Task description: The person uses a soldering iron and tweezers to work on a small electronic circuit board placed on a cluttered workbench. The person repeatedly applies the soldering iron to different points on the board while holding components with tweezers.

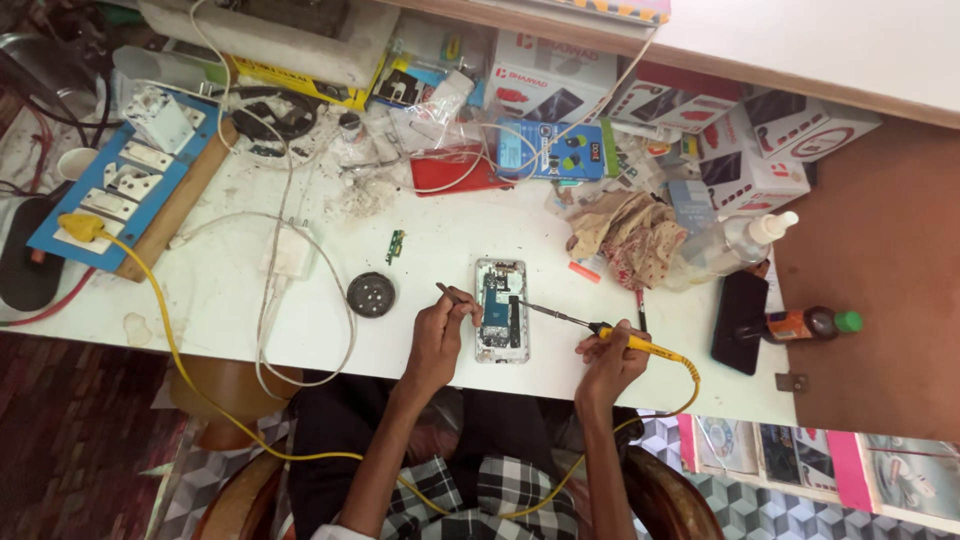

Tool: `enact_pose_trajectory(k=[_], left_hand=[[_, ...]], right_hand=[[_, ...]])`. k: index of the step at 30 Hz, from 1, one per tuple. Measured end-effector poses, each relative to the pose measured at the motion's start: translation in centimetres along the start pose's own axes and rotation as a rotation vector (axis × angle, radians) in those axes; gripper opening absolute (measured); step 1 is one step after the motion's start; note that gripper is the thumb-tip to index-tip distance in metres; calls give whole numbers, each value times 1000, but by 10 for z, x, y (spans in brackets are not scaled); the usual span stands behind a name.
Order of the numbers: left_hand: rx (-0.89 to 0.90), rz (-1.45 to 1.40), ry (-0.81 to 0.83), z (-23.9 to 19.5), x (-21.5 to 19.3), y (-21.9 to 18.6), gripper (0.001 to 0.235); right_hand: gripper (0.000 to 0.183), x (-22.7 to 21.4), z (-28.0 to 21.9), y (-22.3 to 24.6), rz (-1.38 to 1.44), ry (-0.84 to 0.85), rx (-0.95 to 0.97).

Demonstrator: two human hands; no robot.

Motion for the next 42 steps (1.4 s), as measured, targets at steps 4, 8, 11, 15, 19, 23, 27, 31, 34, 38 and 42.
enact_pose_trajectory(k=[4, 8, 11, 15, 19, 23, 27, 31, 34, 38, 42], left_hand=[[3, 15, 0, 0, -1, 2, 29], [46, 0, 14, -1, -1, 2, 29], [15, 30, 6, -1, -2, 2, 29], [-35, 22, 16, -1, -2, 3, 31], [30, 24, 11, 1, -2, 3, 34], [-35, 43, 10, 0, -3, 3, 35], [-57, 44, 8, 0, -3, 2, 36], [-5, 11, 6, -1, -2, 3, 36], [-10, 20, 4, 0, -2, 2, 36], [-96, 21, 8, -2, -2, 2, 36], [7, 7, -1, -1, -1, 2, 36]], right_hand=[[24, 1, -2, 3, -25, 49, -17], [24, 3, -2, 3, -28, 70, -5], [25, 3, -2, 3, -46, 81, -9], [26, 3, -3, 3, -84, 126, -55], [24, 4, -2, 2, -57, 119, -35], [23, 5, -2, 3, -78, 133, -40], [23, 6, -2, 4, -88, 130, -35], [22, 7, -3, 5, -94, 113, -37], [23, 8, -2, 7, -145, 110, -38], [23, 7, -4, 8, -148, 101, -27], [22, 5, -3, 5, -111, 113, -29]])
Point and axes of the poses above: each hand's wrist, its own z-axis towards the middle knuckle, its own x-axis out of the palm, y = z × x, the point moved 1 cm from there along z, towards the middle knuckle, and after that the axes turned 11 degrees about y, right-handed, at the moved point
